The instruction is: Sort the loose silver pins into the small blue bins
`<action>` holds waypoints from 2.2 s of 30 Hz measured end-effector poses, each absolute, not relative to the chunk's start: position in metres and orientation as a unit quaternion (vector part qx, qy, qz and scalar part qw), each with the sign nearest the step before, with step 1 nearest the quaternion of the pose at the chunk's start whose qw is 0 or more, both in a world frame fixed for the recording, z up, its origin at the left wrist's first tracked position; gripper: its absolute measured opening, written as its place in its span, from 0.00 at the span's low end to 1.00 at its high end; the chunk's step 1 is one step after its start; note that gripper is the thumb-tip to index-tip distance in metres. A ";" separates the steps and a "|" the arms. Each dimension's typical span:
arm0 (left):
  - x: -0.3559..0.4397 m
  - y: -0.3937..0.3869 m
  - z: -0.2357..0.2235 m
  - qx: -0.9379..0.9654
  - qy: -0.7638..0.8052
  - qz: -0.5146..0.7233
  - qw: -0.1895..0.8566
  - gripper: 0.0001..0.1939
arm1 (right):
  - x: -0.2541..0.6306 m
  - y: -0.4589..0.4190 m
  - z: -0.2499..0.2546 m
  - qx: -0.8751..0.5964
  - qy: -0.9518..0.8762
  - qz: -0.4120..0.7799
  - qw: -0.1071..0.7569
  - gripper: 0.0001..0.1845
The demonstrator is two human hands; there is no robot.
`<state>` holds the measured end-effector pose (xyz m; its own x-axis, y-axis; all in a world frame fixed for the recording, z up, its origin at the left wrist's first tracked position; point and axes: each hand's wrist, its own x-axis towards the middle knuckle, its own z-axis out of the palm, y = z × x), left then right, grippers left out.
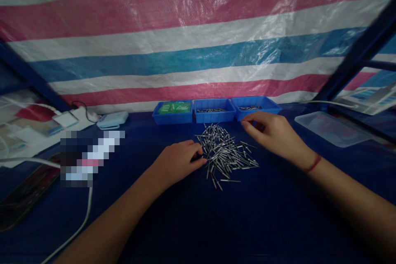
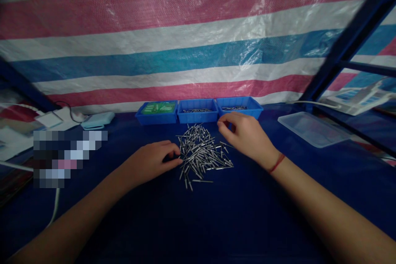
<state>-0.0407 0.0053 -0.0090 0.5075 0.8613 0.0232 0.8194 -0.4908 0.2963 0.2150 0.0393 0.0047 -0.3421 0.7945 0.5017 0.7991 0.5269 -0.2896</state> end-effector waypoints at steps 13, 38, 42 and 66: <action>-0.035 0.009 -0.006 0.848 0.467 0.150 0.201 0.10 | 0.200 0.005 0.014 -0.395 -0.898 0.052 0.186 0.15; -0.008 -0.007 -0.020 0.763 0.433 0.380 0.293 0.07 | 0.175 -0.004 -0.014 -0.389 -0.808 0.228 0.380 0.05; -0.009 -0.005 -0.019 0.792 0.427 0.357 0.250 0.08 | 0.175 -0.004 -0.014 -0.407 -0.772 0.256 0.416 0.03; -0.006 -0.007 -0.021 0.784 0.415 0.356 0.294 0.05 | 0.169 -0.006 -0.019 -0.369 -0.706 0.394 0.458 0.07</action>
